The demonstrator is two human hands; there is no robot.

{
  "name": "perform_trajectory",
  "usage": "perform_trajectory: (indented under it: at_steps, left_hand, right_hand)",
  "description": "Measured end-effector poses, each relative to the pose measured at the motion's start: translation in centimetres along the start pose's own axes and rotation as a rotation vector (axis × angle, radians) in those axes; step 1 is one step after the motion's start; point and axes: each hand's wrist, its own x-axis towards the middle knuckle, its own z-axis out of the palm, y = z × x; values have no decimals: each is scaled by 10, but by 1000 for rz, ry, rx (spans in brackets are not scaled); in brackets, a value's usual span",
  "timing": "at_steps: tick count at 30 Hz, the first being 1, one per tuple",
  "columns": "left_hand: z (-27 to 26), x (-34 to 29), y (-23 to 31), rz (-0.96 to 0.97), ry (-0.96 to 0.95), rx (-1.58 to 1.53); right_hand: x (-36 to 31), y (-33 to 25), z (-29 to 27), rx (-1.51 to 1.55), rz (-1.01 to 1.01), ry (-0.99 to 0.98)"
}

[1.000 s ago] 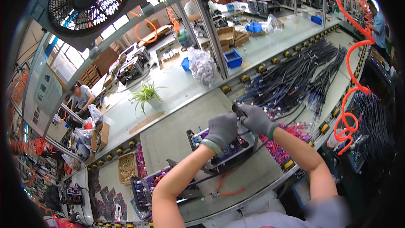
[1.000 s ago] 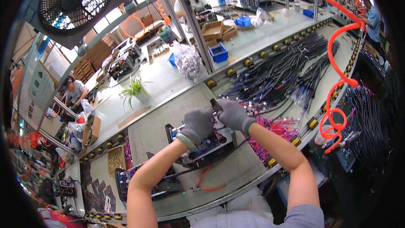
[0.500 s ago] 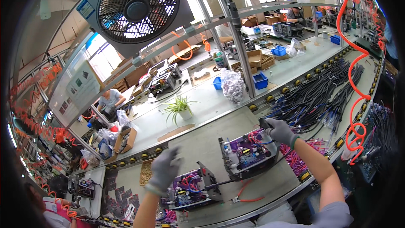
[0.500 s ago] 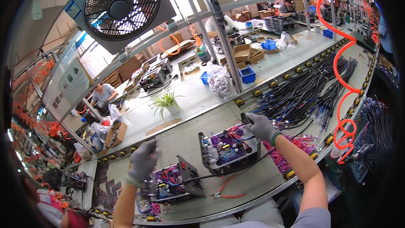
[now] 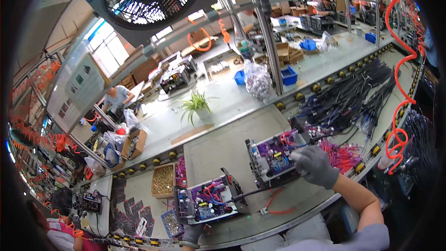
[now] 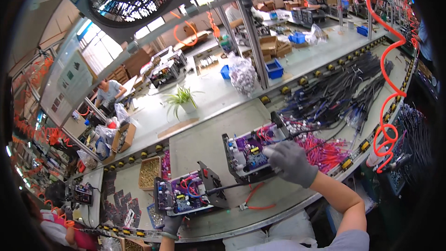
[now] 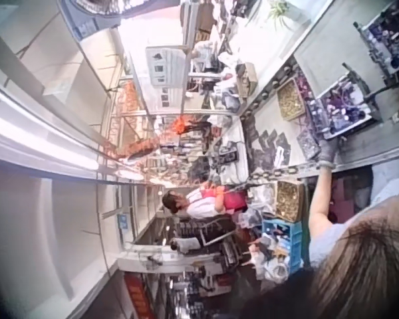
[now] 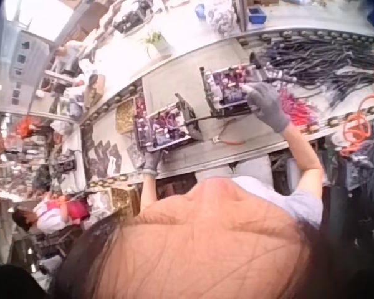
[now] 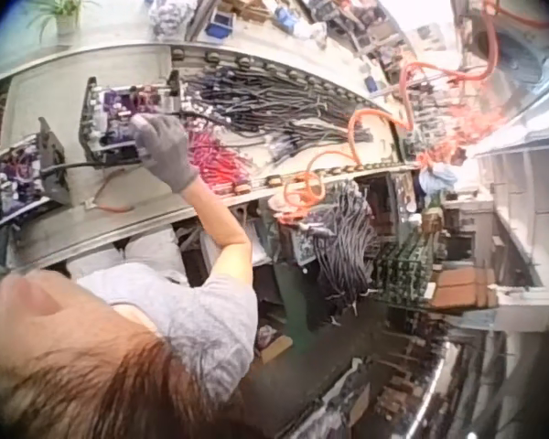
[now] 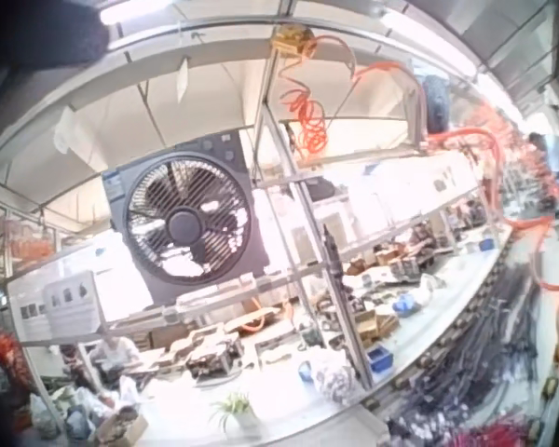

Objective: The person assembles an electronic device by connecting various colored wires to a circuit board inside a metal casing. They use pliers to strip and cut wires, and a pneumatic screwdriver to secure components. The task involves precise hand movements to route and attach wires to specific terminals.

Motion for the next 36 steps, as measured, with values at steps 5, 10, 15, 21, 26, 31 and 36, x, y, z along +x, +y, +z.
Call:
perform_trajectory:
  at_steps: [5,10,15,21,26,31,36]
  left_hand:
    - [12,-50,-55,-318,-271,-111]
    - [-15,-14,16,-126,-65,-321]
    - [-26,4,12,-51,-77,-58]
    - [-78,117,22,-362,-333,-221]
    - [-42,163,2,-502,-191,-190]
    - [-54,156,28,-581,-275,-294]
    - [-57,76,68,-632,-448,-206]
  right_hand:
    - [-55,-24,19,138,94,-285]
    - [-51,-18,26,27,104,-182]
    - [-36,16,66,-170,39,-271]
    - [57,84,108,-22,53,-218]
    - [112,114,155,-143,279,-436]
    - [94,119,156,-130,242,-423]
    - [66,83,115,-9,248,-521]
